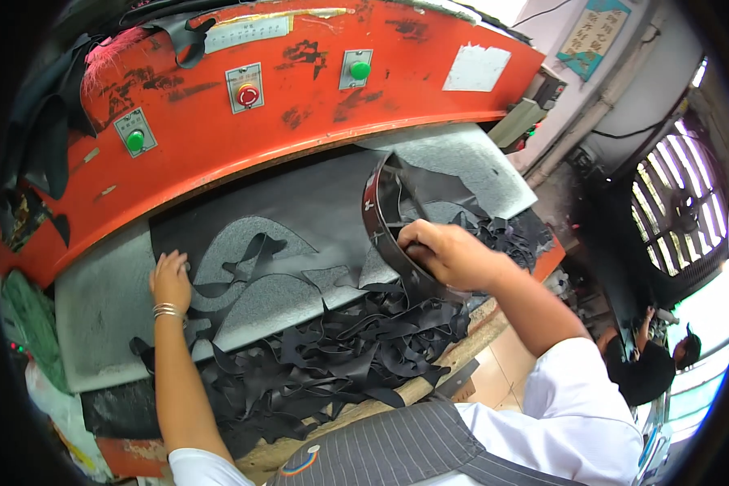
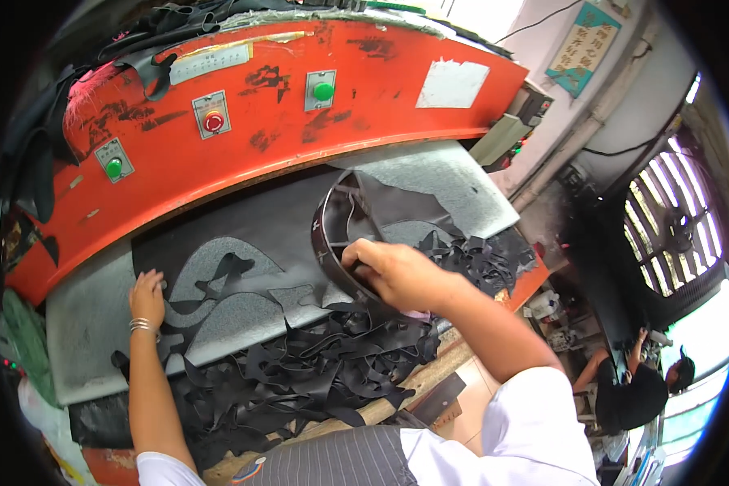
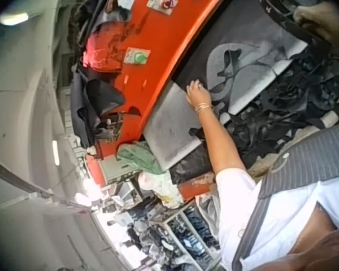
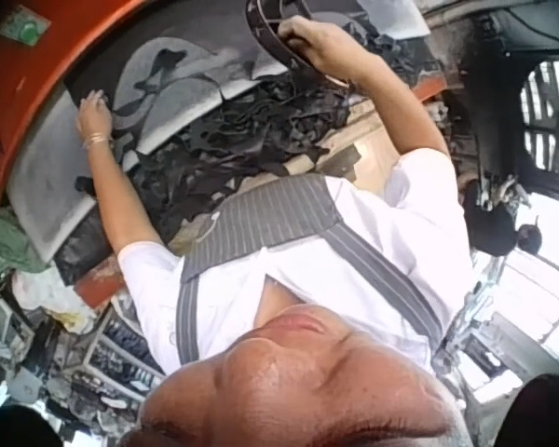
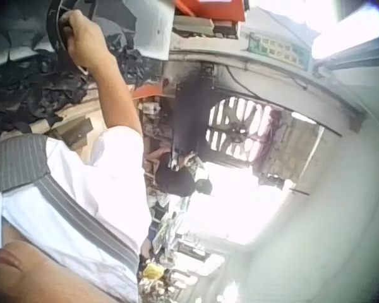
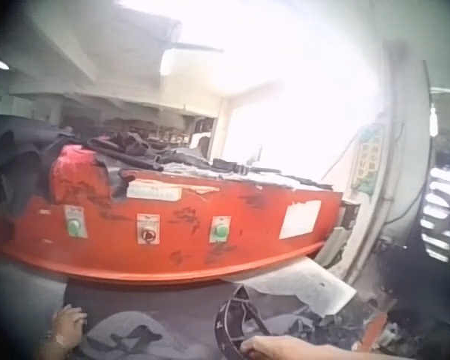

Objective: Cutting out shoe components from black leather using a hydraulic press and metal die patterns.

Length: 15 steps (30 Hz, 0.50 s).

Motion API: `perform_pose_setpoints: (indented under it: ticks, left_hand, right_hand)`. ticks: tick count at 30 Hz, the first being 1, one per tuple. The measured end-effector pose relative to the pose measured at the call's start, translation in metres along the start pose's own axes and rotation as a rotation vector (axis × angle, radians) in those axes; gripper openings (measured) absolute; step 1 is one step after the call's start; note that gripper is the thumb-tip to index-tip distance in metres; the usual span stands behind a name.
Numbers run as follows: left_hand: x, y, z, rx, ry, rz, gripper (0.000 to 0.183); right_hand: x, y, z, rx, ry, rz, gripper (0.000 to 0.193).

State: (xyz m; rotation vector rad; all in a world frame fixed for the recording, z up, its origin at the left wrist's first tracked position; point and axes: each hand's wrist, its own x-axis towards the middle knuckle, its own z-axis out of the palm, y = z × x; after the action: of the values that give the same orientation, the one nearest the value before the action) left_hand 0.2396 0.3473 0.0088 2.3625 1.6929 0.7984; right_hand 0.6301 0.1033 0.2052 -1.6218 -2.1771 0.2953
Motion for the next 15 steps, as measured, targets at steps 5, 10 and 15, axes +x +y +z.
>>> perform_pose_setpoints:
  ticks: [5,10,15]
  left_hand:
    - [-0.005,0.153,0.029,-0.454,0.011,0.117,0.027]
    - [-0.043,0.222,0.097,-0.638,0.032,-0.177,0.031]
    - [-0.054,0.239,0.101,-0.306,0.039,-0.056,0.023]
  right_hand:
    - [0.042,0.107,-0.009,-0.291,-0.178,-0.321,0.026]
    - [0.099,0.149,0.035,-0.309,-0.319,-0.652,0.026]
    - [0.117,0.168,0.047,-0.389,-0.451,-0.789,0.018]
